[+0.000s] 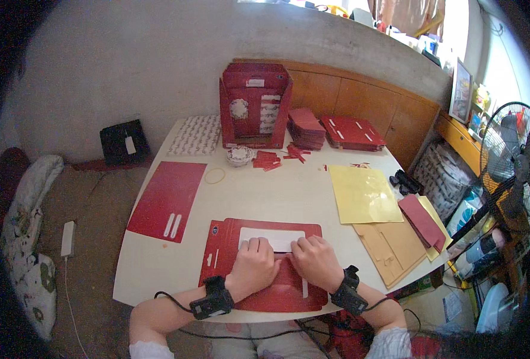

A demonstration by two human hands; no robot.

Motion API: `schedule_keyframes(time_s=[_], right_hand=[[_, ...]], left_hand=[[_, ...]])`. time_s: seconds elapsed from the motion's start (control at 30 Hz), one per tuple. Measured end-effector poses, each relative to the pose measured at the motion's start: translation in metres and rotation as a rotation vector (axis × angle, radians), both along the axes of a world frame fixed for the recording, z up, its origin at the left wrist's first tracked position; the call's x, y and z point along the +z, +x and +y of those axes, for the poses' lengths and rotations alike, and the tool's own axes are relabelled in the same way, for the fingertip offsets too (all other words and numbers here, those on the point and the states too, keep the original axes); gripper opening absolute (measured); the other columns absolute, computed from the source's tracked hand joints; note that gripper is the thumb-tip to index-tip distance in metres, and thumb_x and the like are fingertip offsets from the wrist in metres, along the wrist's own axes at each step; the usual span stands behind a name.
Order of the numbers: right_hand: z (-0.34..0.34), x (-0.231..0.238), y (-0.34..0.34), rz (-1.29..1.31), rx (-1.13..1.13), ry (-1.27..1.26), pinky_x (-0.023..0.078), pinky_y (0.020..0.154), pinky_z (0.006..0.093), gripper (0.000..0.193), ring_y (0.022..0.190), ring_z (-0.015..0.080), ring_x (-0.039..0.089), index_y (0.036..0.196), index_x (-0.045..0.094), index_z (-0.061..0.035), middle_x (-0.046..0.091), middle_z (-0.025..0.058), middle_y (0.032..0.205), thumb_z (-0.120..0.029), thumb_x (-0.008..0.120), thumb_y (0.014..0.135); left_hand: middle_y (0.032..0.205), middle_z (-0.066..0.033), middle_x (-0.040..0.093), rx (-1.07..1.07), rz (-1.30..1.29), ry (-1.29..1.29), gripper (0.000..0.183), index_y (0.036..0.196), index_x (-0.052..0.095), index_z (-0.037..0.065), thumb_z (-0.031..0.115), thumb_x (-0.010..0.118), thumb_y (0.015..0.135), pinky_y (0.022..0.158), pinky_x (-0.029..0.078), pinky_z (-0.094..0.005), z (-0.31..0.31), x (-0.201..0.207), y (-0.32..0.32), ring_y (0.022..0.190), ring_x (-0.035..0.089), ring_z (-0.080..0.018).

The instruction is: Assemble red cardboard wallets using templates and materials.

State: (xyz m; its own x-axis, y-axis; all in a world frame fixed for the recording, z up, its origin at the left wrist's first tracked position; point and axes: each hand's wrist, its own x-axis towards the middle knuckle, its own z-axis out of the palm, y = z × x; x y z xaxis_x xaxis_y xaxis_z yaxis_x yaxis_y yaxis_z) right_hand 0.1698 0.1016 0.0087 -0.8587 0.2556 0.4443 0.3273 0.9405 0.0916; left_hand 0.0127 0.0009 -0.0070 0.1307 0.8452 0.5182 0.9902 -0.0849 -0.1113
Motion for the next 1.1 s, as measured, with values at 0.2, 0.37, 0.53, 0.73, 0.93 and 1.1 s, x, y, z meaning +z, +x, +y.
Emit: schedule_keyframes(time_s=[0.2,0.37,0.53,0.73,0.93,1.1], right_hand=[[-0.0030,-0.0026,-0.0010,-0.067,-0.045,0.107,0.048,0.076,0.0353,0.016,0.076,0.0245,0.058,0.080,0.060,-0.0030,0.058,0.0087,0.077,-0.018,0.064,0.079],[-0.0032,-0.0071,-0.0029,-0.048,-0.037,0.187,0.047,0.077,0.0356,0.019,0.076,0.0241,0.058,0.080,0.060,-0.0016,0.058,0.0090,0.077,-0.021,0.063,0.079],[-0.0065,-0.0035,-0.0030,-0.071,-0.059,0.237,0.047,0.075,0.0346,0.022,0.076,0.0241,0.058,0.080,0.060,-0.0010,0.057,0.0093,0.076,-0.022,0.061,0.081],[-0.0096,-0.0043,-0.0045,-0.071,-0.063,0.192,0.048,0.079,0.0376,0.014,0.077,0.0243,0.059,0.074,0.064,-0.0035,0.059,0.0102,0.076,-0.015,0.057,0.077],[-0.0112,-0.0029,-0.0044,-0.064,-0.067,0.222,0.048,0.076,0.0359,0.012,0.075,0.0238,0.058,0.072,0.064,-0.0048,0.057,0.0097,0.074,-0.016,0.057,0.074],[-0.0052,-0.0030,-0.0049,-0.043,-0.065,0.160,0.047,0.072,0.0356,0.012,0.075,0.0236,0.058,0.072,0.062,-0.0046,0.057,0.0092,0.074,-0.015,0.058,0.074]], left_hand=[[0.079,-0.0136,0.052,0.020,0.026,-0.004,0.035,0.079,0.060,-0.003,0.031,0.069,0.076,0.068,0.046,-0.0376,-0.0024,0.0011,0.0005,0.076,0.055,-0.0272],[0.079,-0.0147,0.052,-0.002,-0.022,-0.046,0.036,0.079,0.060,-0.004,0.031,0.069,0.077,0.067,0.048,-0.0372,0.0006,-0.0023,-0.0024,0.077,0.056,-0.0282],[0.080,-0.0152,0.053,-0.010,-0.053,-0.071,0.036,0.079,0.060,-0.004,0.031,0.069,0.078,0.067,0.049,-0.0372,-0.0003,0.0039,-0.0027,0.078,0.057,-0.0287],[0.081,-0.0169,0.053,0.055,-0.025,-0.055,0.045,0.080,0.060,-0.005,0.040,0.066,0.079,0.069,0.048,-0.0393,-0.0028,-0.0013,-0.0013,0.080,0.056,-0.0310],[0.081,-0.0179,0.053,0.112,0.056,-0.023,0.050,0.081,0.060,-0.005,0.044,0.065,0.079,0.071,0.047,-0.0394,-0.0031,-0.0021,-0.0008,0.080,0.055,-0.0310],[0.082,-0.0182,0.053,0.126,0.049,-0.070,0.050,0.082,0.059,-0.005,0.044,0.066,0.079,0.071,0.046,-0.0384,-0.0011,0.0015,-0.0021,0.079,0.054,-0.0302]])
